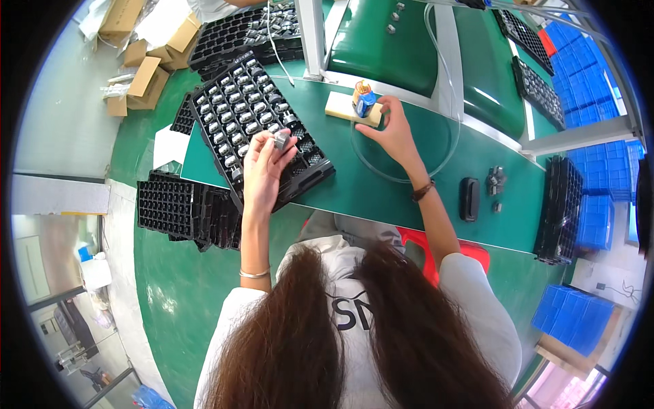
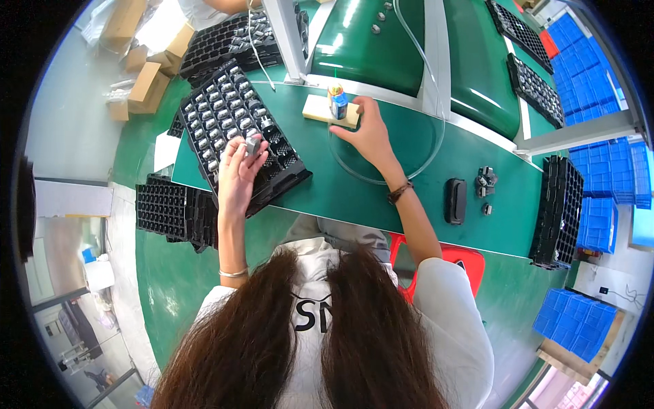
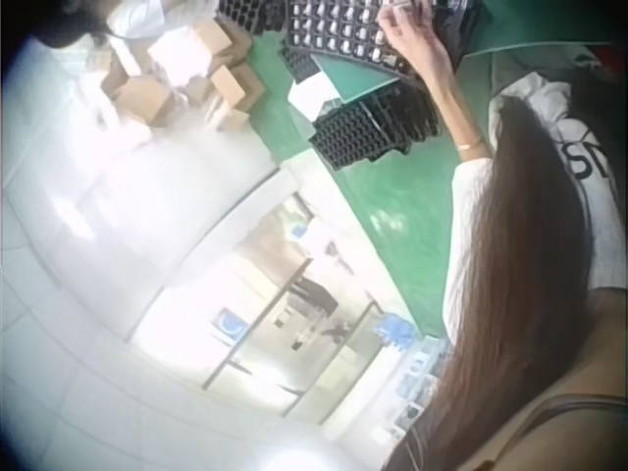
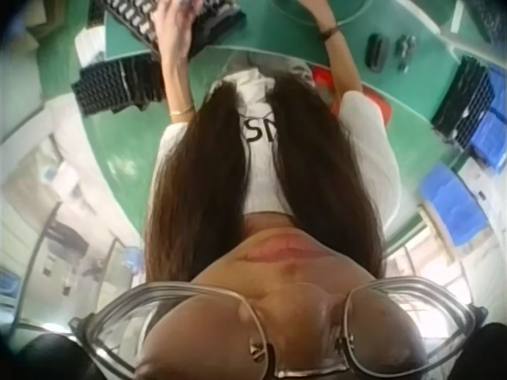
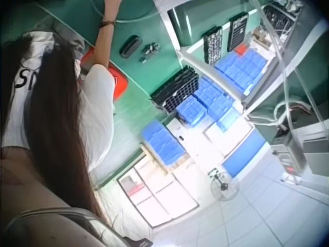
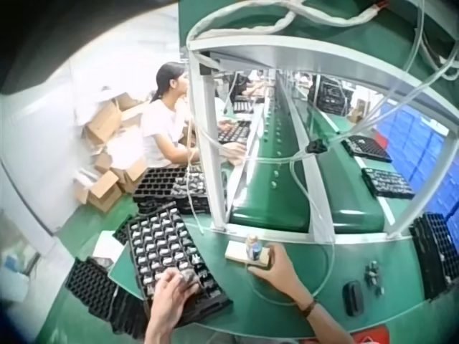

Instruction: The person assembles small parts by hand, places them one by one into individual slots in a grid tray, and stacks the filled trays.

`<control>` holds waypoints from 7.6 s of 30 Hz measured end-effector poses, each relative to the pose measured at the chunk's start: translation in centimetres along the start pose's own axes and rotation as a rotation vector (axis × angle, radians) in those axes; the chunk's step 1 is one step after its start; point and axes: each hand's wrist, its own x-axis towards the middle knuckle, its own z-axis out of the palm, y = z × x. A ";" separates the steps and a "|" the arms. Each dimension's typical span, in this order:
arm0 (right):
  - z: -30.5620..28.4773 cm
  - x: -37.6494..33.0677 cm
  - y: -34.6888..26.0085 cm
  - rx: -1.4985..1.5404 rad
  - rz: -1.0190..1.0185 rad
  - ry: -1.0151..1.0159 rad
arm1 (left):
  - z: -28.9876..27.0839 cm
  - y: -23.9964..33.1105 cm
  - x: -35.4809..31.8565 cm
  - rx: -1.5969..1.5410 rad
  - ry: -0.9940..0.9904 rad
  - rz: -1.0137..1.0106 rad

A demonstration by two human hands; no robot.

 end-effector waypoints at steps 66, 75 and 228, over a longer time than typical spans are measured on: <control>2.3 20.1 9.4 -0.242 -0.032 0.284 | 15.8 9.2 -9.7 0.199 -0.927 0.532; 1.1 25.3 15.6 -0.372 0.083 0.253 | 15.5 10.5 -6.0 0.024 -1.001 0.716; 0.2 -4.5 -9.5 0.758 0.182 -0.252 | 5.5 -2.4 -2.7 0.186 -0.070 -0.102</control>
